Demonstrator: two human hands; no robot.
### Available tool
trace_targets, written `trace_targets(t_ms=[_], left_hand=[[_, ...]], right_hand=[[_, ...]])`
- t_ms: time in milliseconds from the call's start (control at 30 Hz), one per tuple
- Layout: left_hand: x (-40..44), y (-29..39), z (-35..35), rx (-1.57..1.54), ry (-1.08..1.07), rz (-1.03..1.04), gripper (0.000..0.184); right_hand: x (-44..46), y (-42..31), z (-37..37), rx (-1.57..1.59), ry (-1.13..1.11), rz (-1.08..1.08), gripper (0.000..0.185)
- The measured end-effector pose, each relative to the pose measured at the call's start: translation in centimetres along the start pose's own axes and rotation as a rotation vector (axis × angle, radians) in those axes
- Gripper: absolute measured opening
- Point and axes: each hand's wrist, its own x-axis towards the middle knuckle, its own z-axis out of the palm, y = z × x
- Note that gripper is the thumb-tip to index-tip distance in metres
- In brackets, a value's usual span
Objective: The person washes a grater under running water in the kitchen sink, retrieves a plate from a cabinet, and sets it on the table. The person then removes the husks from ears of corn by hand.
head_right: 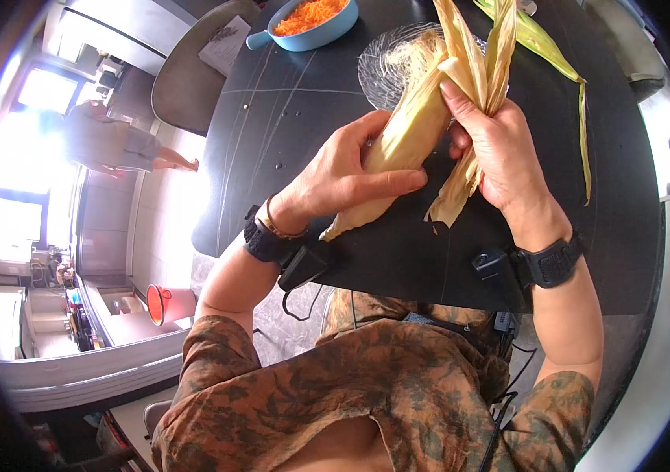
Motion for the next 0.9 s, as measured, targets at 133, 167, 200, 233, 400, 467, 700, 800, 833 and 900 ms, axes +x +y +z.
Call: trace_targets(t_ms=[133, 167, 200, 233, 400, 467, 700, 800, 833, 900], left_hand=[[0.1, -0.6, 0.4, -0.045, 0.014, 0.055, 0.064], [0.1, -0.8, 0.4, -0.073, 0.014, 0.053, 0.066], [0.1, -1.1, 0.5, -0.122, 0.019, 0.043, 0.066], [0.2, -1.4, 0.5, -0.171, 0.024, 0.034, 0.066], [0.3, -1.2, 0.4, -0.331, 0.021, 0.007, 0.061], [0.3, -1.4, 0.4, -0.380, 0.006, -0.013, 0.060], [0.3, -1.1, 0.4, -0.485, -0.001, -0.092, 0.051], [0.3, -0.9, 0.4, -0.524, 0.003, -0.097, 0.047], [0.3, -0.8, 0.3, -0.543, -0.002, -0.098, 0.046], [0.3, -0.8, 0.2, -0.578, 0.011, -0.120, 0.045]], right_hand=[[-0.1, -0.1, 0.0, -0.003, 0.029, -0.037, 0.020], [0.0, 0.0, 0.0, 0.021, 0.036, -0.031, 0.020], [0.1, 0.1, -0.1, 0.045, 0.044, -0.026, 0.020], [0.1, 0.2, -0.2, 0.057, 0.049, -0.023, 0.020], [0.3, 0.3, -0.4, 0.124, 0.030, -0.019, 0.018], [0.3, 0.5, -0.4, 0.155, 0.042, -0.005, 0.018], [0.2, 0.5, -0.7, 0.230, -0.048, -0.005, 0.017], [0.0, 0.5, -0.5, 0.246, -0.061, -0.012, 0.015], [-0.1, 0.4, -0.4, 0.255, -0.074, -0.012, 0.015], [-0.4, 0.1, -0.2, 0.272, -0.100, -0.013, 0.015]])
